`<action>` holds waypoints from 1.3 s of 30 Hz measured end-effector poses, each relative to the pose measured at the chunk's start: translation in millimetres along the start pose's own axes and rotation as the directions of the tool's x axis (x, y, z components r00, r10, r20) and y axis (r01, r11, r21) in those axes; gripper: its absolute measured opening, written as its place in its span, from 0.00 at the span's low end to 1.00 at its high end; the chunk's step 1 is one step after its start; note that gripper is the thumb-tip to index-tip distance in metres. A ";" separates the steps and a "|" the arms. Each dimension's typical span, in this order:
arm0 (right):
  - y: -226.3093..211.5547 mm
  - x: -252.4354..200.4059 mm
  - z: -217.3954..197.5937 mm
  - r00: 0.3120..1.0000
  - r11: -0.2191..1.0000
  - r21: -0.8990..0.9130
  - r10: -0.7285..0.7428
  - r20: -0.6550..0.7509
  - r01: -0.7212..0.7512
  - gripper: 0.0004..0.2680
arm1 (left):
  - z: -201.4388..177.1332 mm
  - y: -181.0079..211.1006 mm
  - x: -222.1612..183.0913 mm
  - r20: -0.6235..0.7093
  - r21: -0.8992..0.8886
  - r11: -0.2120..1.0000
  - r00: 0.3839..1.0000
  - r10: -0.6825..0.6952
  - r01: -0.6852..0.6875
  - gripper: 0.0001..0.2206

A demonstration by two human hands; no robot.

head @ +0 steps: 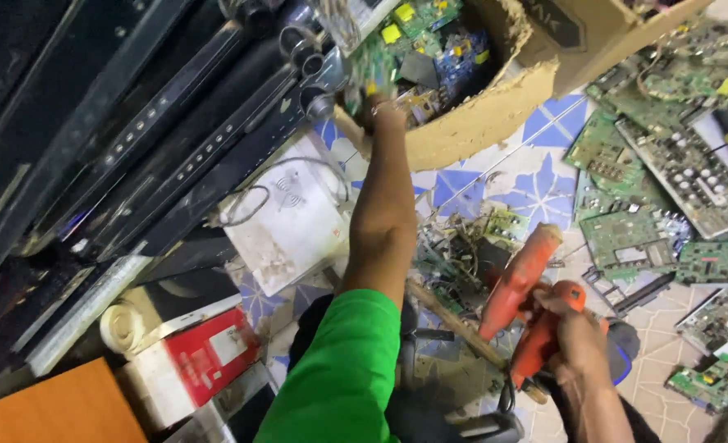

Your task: Using a handheld electric air blower to remove dust from salvaged circuit boards and electronic components.

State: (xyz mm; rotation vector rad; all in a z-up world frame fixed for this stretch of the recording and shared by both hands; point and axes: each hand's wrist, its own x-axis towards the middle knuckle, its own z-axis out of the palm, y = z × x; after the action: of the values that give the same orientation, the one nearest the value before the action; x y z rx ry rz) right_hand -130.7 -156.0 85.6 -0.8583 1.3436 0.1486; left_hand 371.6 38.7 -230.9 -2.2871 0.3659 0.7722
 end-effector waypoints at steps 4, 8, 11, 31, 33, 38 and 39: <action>2.9 5.1 -8.0 1.000 0.999 0.046 0.000 -0.030 0.001 0.05 | 5.7 -5.1 -29.6 0.020 0.275 0.957 0.996 0.087 -0.090 0.27; 0.8 -0.8 -15.4 0.999 0.993 0.110 -0.049 -0.013 0.050 0.07 | 16.3 -54.9 13.9 0.137 -0.829 0.473 0.928 -0.345 0.298 0.11; -13.5 -11.8 -15.5 0.998 0.986 0.167 -0.020 -0.053 0.028 0.03 | 5.2 -50.4 -16.9 0.284 -0.959 -0.204 0.669 -0.687 0.197 0.40; 12.3 32.3 3.6 0.969 0.836 0.514 -0.079 -0.233 0.192 0.13 | -31.7 91.5 -379.6 -0.540 -0.670 0.377 0.768 0.345 -0.640 0.09; -1.3 0.9 -4.7 0.962 0.798 0.554 -0.112 -0.249 0.236 0.12 | -16.0 123.8 -341.8 -0.466 -0.631 0.459 0.779 0.420 -0.625 0.10; -23.1 -64.8 -37.5 0.970 0.823 0.538 -0.057 -0.238 0.181 0.15 | 20.5 227.1 -229.3 -0.241 -0.277 0.569 0.629 0.739 -0.775 0.22; -26.9 -75.6 -45.4 0.975 0.826 0.539 -0.052 -0.218 0.164 0.15 | 19.4 252.4 -220.6 -0.233 -0.279 0.586 0.645 0.727 -0.761 0.22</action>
State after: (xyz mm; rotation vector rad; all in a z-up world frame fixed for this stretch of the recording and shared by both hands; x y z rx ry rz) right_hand -171.5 -174.7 166.1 -0.4538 1.4106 -0.4154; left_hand 76.5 -121.2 -236.9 -2.4838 1.4186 1.2179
